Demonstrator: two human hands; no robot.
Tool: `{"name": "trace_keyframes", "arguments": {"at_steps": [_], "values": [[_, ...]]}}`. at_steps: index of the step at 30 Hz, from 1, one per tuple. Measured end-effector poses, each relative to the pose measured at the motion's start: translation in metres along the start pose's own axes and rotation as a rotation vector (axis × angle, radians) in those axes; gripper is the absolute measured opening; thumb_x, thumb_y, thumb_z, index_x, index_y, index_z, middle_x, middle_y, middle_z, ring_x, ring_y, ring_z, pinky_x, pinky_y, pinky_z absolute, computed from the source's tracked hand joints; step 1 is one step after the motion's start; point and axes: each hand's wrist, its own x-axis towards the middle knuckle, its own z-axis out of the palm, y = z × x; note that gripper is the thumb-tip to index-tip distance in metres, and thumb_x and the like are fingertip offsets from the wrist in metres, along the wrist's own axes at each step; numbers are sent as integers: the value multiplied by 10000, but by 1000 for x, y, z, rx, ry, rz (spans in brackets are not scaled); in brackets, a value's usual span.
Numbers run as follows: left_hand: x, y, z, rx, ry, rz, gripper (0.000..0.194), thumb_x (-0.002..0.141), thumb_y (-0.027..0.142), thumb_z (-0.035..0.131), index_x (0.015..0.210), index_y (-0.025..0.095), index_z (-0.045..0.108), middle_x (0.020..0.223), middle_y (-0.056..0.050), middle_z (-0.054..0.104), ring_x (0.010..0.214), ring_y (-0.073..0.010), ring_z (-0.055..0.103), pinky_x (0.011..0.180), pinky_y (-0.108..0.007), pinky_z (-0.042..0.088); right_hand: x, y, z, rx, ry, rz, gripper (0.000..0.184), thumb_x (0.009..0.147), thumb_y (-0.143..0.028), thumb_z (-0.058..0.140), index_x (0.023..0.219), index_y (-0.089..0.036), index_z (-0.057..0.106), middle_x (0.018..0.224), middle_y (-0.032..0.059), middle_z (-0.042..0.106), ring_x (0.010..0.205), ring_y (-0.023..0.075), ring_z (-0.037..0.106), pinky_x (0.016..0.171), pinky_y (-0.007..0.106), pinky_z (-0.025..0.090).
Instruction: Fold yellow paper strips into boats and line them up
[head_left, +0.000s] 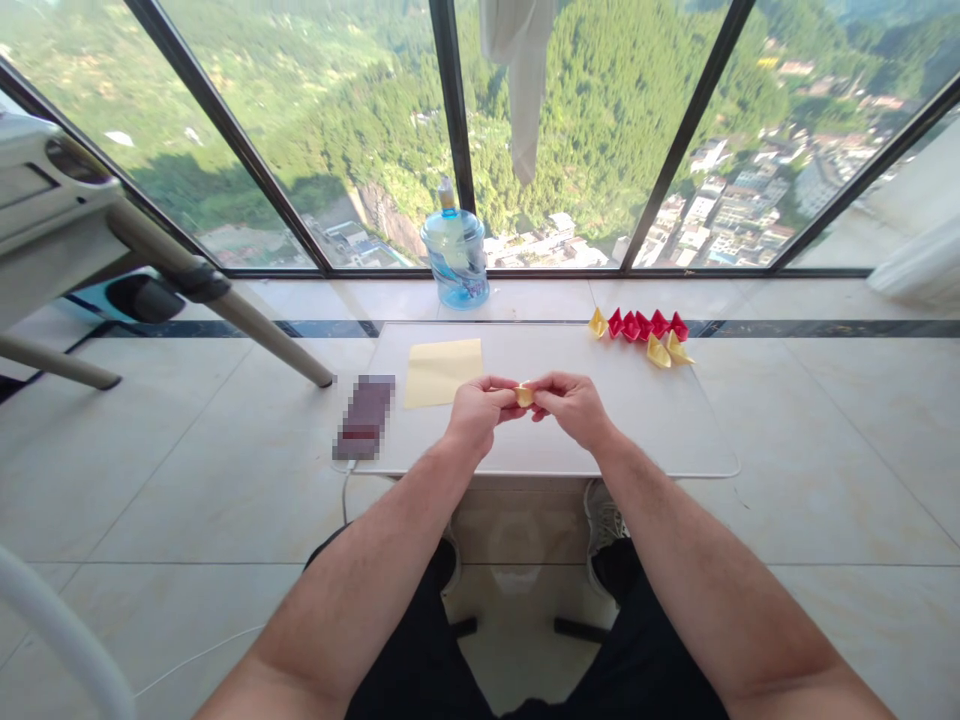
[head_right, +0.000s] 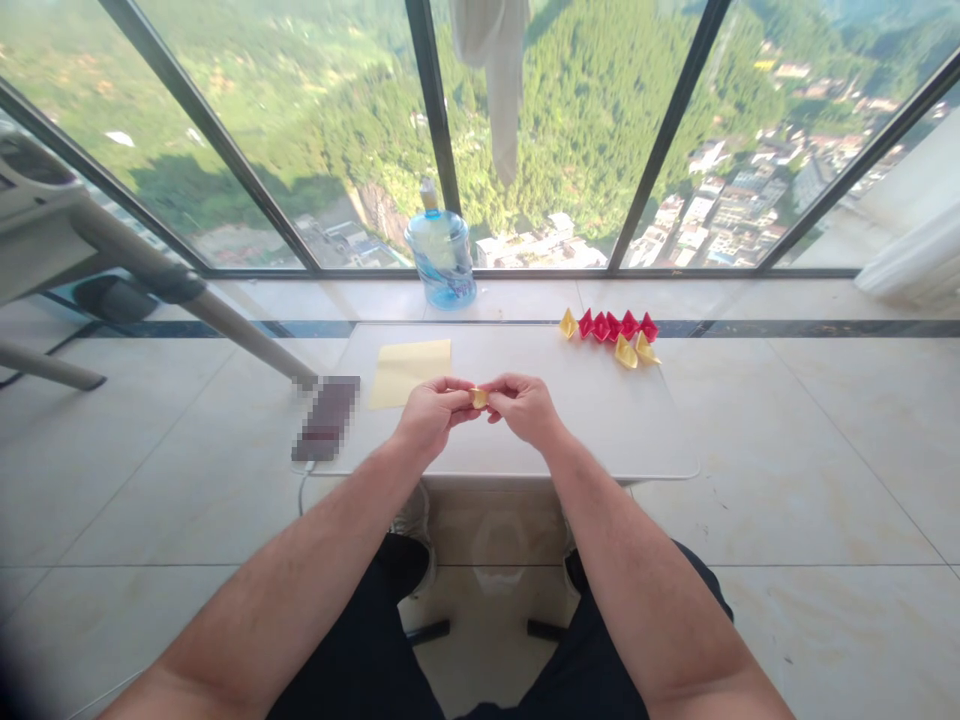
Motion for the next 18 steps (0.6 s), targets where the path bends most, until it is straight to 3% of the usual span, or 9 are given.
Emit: {"name": "trace_keyframes", "arguments": {"at_steps": [6,12,18], "values": [[2,0,-4,66,-161,92,465,566,184,854,1000,117,703,831,-74,756,726,-176,703,757,-321,558,3,1,1,89,145,62,322,675,-381,784,874,-191,616,607,-2,696,539,164,655,501,287,564],[7,-8,-6,372,-73,284,466,626,266,832,1066,148,736,681,-18,713,597,-144,635,557,-232,465,2,5,1,-133,116,-20,320,689,-442,782,829,-175,674,687,27,712,587,166,667,557,303,581],[11,-12,-7,382,-98,378,615,639,158,771,1246,204,685,678,24,683,575,-106,581,534,-205,448,2,-1,-1,-170,50,-71,425,657,-408,822,974,-155,695,760,27,710,613,160,665,619,321,576]]}}
